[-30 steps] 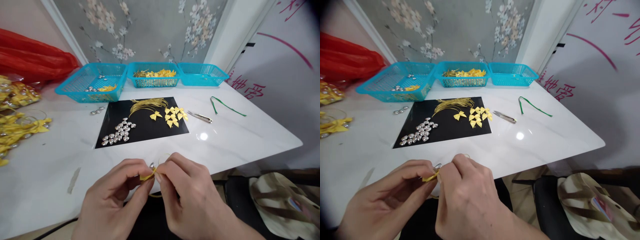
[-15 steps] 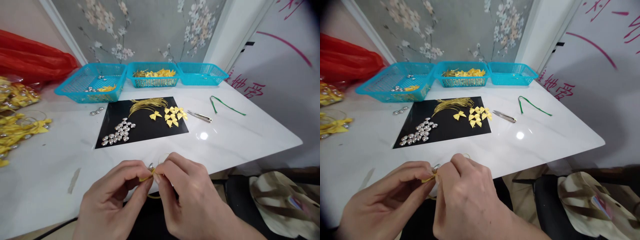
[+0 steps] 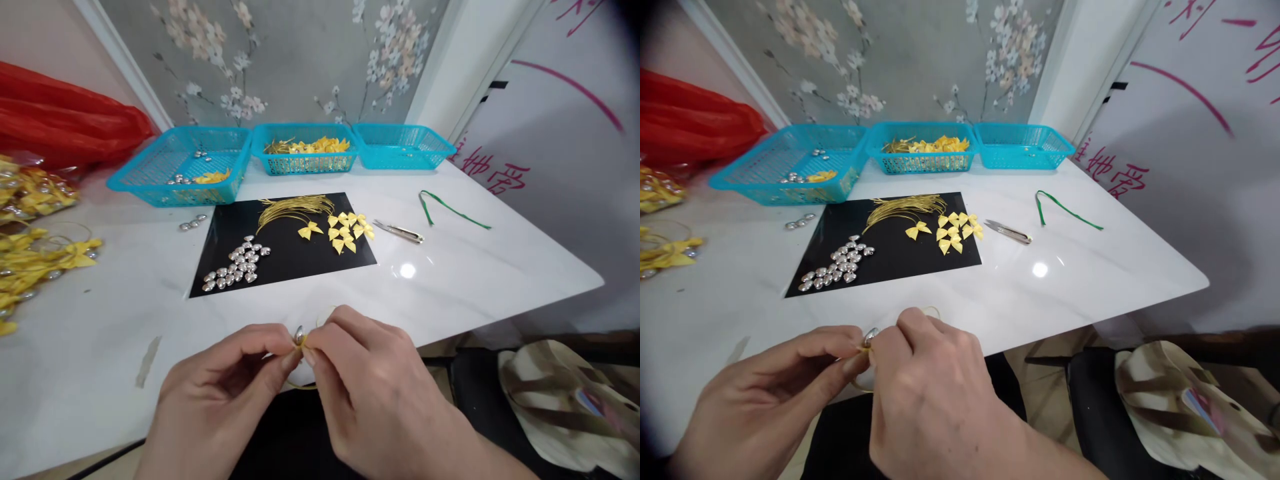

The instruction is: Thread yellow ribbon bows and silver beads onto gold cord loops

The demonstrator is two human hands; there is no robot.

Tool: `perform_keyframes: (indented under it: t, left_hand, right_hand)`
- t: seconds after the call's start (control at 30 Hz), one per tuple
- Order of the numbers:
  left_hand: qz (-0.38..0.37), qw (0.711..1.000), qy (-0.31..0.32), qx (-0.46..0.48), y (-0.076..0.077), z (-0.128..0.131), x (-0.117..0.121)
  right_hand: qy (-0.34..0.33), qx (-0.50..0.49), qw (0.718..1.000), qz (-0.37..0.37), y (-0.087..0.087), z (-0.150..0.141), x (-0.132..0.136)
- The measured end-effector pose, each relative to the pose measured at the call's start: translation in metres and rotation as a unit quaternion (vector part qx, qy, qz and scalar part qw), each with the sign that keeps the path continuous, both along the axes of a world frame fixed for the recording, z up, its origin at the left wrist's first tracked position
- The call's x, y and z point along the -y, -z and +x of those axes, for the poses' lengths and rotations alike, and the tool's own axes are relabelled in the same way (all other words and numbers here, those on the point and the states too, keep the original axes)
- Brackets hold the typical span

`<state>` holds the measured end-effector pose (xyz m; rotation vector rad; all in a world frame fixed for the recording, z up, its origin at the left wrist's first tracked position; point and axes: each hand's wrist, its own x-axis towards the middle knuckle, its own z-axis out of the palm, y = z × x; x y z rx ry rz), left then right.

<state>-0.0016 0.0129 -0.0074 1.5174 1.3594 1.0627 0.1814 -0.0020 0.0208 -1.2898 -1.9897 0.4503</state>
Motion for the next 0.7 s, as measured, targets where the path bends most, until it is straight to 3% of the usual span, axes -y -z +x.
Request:
perform_keyframes:
  t: [0.2,0.33,0.43,0.53,0.7]
  left_hand:
    - [-0.120,0.984,-0.008,0.131,-0.004,0.001,-0.003]
    - [-0.189,0.961,-0.059,0.193,-0.014,0.008,-0.001]
    - [-0.214,0.952,-0.042,0.213,-0.015,0.007,-0.002]
    - [-0.190,0.962,-0.012,0.198,-0.010,0.001,-0.003]
    - [-0.130,0.981,-0.005,0.140,-0.002,-0.004,0.000]
  right_hand:
    - [-0.041,-0.152,0.982,-0.103,-0.006,0.026,-0.004]
    - [-0.046,-0.259,0.952,-0.156,0.002,0.037,-0.008]
    - [-0.074,-0.328,0.928,-0.164,0.007,0.035,-0.009]
    - [-0.066,-0.303,0.941,-0.134,0.005,0.028,-0.006]
    - [-0.067,-0.152,0.982,-0.094,-0.002,0.016,-0.001]
